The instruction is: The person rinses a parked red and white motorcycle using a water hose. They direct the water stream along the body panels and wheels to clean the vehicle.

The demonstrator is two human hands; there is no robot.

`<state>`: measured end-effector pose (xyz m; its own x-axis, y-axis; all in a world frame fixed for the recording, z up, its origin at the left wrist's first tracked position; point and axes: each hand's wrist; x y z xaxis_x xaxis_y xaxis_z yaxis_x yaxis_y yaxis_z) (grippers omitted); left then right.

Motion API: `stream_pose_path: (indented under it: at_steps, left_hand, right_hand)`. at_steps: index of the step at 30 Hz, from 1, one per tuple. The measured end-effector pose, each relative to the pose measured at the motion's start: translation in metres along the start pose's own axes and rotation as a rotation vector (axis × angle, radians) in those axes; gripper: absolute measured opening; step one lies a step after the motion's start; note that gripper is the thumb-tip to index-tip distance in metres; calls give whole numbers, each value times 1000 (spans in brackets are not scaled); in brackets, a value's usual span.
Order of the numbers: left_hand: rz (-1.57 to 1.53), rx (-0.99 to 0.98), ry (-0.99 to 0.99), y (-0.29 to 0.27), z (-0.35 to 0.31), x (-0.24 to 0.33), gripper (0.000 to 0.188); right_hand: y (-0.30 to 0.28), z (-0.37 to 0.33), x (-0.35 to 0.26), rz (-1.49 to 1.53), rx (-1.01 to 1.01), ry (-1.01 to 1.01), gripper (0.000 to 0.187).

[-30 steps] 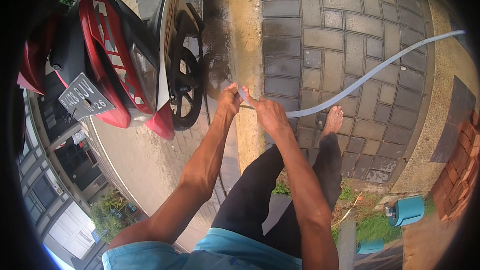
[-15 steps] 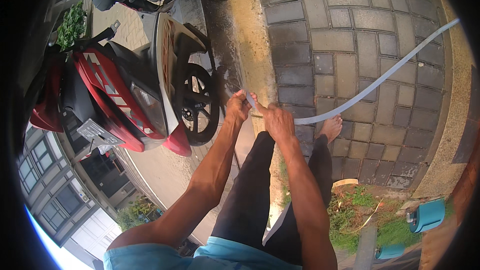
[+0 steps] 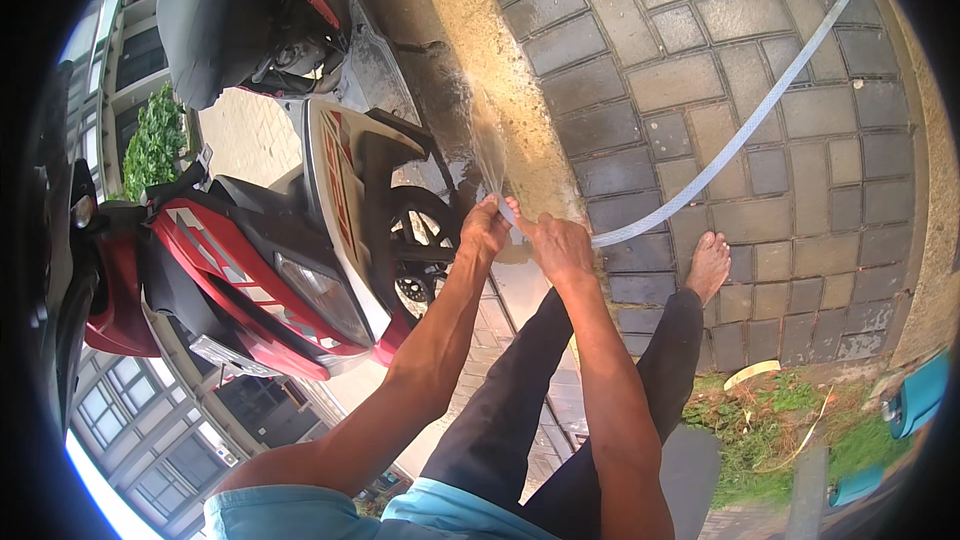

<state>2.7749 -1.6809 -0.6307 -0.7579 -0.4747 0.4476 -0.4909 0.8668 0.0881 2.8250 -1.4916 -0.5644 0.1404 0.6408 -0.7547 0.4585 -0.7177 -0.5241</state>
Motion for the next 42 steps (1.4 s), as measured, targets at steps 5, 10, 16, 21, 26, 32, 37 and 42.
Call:
stream_pose_path:
  at_steps: [5,10,16,21,26,32,37,42]
  left_hand:
    - [-40,-49,25,-12,6,13,8]
    - [-6,-44,36,-14,3,21,12]
    - [-49,-72,77,-9,-1,25,13]
    - [-85,-75,110,-10,4,29,13]
    - [-13,-72,121,-5,2,33,14]
    - [11,-107,152,-7,11,37,16]
    - [24,-91,161,-6,14,44,17]
    - [-4,-94,166,-9,15,49,16]
  right_hand:
    - [2,12,-8,-68,2,-50,38]
    - [8,16,-9,-78,48,-88,38]
    - [6,19,-11,-14,101,-76,34]
    - [8,24,-14,10,143,-79,33]
    - [8,27,-17,-17,145,-66,32]
    - [10,33,-19,-37,148,-55,32]
    - [11,40,-22,-10,151,-55,34]
    - [12,44,-25,21,154,-62,36]
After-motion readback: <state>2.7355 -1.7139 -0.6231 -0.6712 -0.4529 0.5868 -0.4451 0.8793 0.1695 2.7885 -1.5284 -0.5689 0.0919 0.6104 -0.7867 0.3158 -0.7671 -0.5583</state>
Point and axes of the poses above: each hand's wrist, its own z-axis towards the middle knuckle, its own y-axis out of the palm, x = y × z, and after that the axes turned 7 degrees about -x, right-handed
